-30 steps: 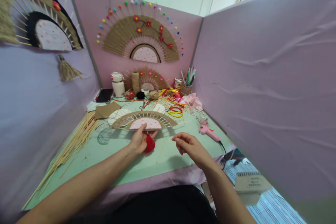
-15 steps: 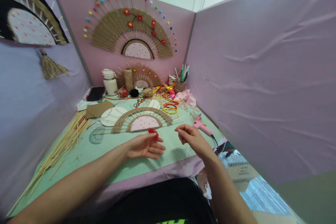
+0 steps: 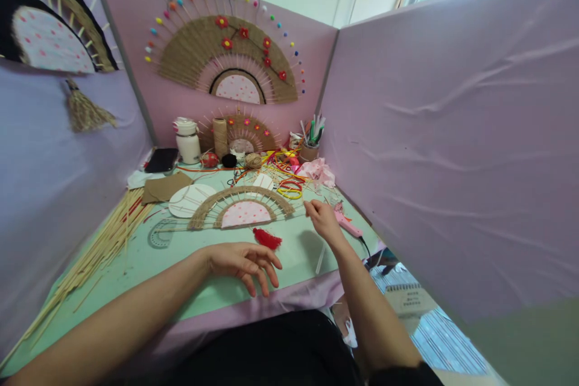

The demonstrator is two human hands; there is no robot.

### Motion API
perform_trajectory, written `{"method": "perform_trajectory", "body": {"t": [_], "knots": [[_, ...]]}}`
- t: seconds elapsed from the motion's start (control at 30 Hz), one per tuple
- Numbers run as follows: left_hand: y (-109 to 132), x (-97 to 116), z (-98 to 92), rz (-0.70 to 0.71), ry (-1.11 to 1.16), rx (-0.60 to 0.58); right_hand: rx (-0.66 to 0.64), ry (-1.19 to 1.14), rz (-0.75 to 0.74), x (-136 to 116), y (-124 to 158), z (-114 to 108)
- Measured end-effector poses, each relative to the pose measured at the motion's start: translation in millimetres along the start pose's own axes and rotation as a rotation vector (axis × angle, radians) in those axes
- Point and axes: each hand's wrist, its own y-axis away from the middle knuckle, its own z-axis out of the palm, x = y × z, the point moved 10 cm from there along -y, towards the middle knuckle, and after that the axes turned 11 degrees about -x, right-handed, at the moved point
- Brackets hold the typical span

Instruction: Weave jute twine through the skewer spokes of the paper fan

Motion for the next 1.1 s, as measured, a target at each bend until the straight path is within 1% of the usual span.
{"method": "perform_trajectory", "body": {"t": [0.07, 0.17, 0.2, 0.23, 0.27, 0.3, 0.33, 0.37, 0.4, 0.43, 0.47, 0.53, 0.6, 0.67, 0.8, 1.1], "knots": [[2.1, 2.8, 2.4, -0.002, -0.005, 0.028, 0.002, 0.138, -0.025, -0.8, -21.2, 2.6], [4.8, 10.1, 3.8, 0.007, -0.029, 0.100, -0.047, 0.242, -0.030, 1.3, -47.4, 12.5], [5.5, 13.7, 0.1, 0.020, -0.056, 0.148, -0.074, 0.277, -0.027, 2.4, -54.5, 16.7], [7.1, 18.2, -7.2, 0.040, -0.107, 0.222, -0.105, 0.309, -0.022, 3.7, -60.9, 20.7], [10.8, 24.3, -18.6, 0.067, -0.188, 0.333, -0.137, 0.336, -0.018, 4.9, -66.7, 24.6], [18.0, 32.7, -32.6, 0.100, -0.306, 0.482, -0.168, 0.359, -0.015, 6.1, -71.9, 28.2], [29.4, 42.7, -46.6, 0.127, -0.459, 0.659, -0.199, 0.377, -0.014, 7.1, -76.7, 31.6], [44.9, 54.8, -57.6, 0.152, -0.639, 0.862, -0.230, 0.392, -0.015, 8.0, -80.9, 34.9], [57.5, 64.6, -62.7, 0.148, -0.830, 1.016, -0.259, 0.403, -0.017, 8.9, -84.6, 38.0], [65.2, 70.6, -64.8, 0.118, -0.999, 1.111, -0.285, 0.411, -0.020, 9.8, -87.8, 40.8], [70.8, 73.2, -67.1, 0.070, -1.131, 1.176, -0.308, 0.416, -0.024, 10.7, -90.3, 43.3], [77.3, 70.2, -75.4, -0.061, -1.273, 1.230, -0.344, 0.421, -0.030, 13.2, -93.4, 47.0], [83.4, 63.4, -85.7, -0.164, -1.282, 1.256, -0.370, 0.420, -0.038, 15.2, -94.1, 49.6], [87.4, 57.8, -93.2, -0.203, -1.236, 1.271, -0.392, 0.414, -0.050, 15.7, -93.1, 51.8], [88.4, 54.1, -98.8, -0.203, -1.195, 1.285, -0.410, 0.402, -0.076, 11.6, -90.0, 55.1], [89.3, 55.2, -97.1, -0.123, -1.190, 1.311, -0.428, 0.407, -0.121, -0.4, -85.4, 60.2]]}}
